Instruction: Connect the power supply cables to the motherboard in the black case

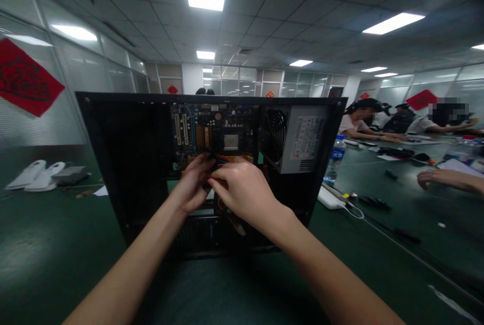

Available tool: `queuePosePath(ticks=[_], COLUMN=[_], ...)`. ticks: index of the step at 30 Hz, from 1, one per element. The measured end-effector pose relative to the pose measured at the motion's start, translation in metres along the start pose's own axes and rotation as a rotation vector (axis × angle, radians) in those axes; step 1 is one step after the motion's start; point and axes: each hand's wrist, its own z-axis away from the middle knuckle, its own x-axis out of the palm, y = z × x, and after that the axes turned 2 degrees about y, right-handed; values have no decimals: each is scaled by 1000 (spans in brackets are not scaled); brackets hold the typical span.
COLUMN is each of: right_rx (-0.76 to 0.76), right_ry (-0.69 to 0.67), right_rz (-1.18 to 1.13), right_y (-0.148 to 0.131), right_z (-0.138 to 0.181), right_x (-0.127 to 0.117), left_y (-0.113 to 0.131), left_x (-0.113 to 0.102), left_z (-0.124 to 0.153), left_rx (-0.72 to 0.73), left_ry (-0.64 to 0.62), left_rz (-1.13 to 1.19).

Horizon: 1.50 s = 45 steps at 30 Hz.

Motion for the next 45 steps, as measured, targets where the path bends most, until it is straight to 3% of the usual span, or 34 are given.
queuePosePath(ticks=[6, 9, 12, 16, 21, 27, 33, 40, 45], right_rx=[-137, -240, -358, -459, -413, -440, -213, -113, -67], right_ry=[77, 50, -66, -215, -281, -236, -395, -452, -395], right_rz=[96, 103, 45, -48, 82, 121, 206, 55, -53], right_y=[-5, -3, 5, 11, 2, -10, -24, -23, -11], right_z=[0, 0, 3, 10, 14, 12, 18, 24, 23], right_x=[23, 30, 19, -8, -14, -2, -21, -36, -44], left_y=[-1, 1, 2, 1, -3, -2, 1, -3, -7], left_x=[5, 7, 7, 3, 0, 3, 4, 2, -5], left_z=[2, 3, 3, 2, 0, 1, 2, 2, -1], left_rx=[-1, 3, -4, -15, -22, -25, -68, -107, -76], left_ry=[-5, 38, 54, -48, -59, -8, 5, -47, -90], left_rz=[15, 8, 11, 15, 31, 38, -17, -38, -146])
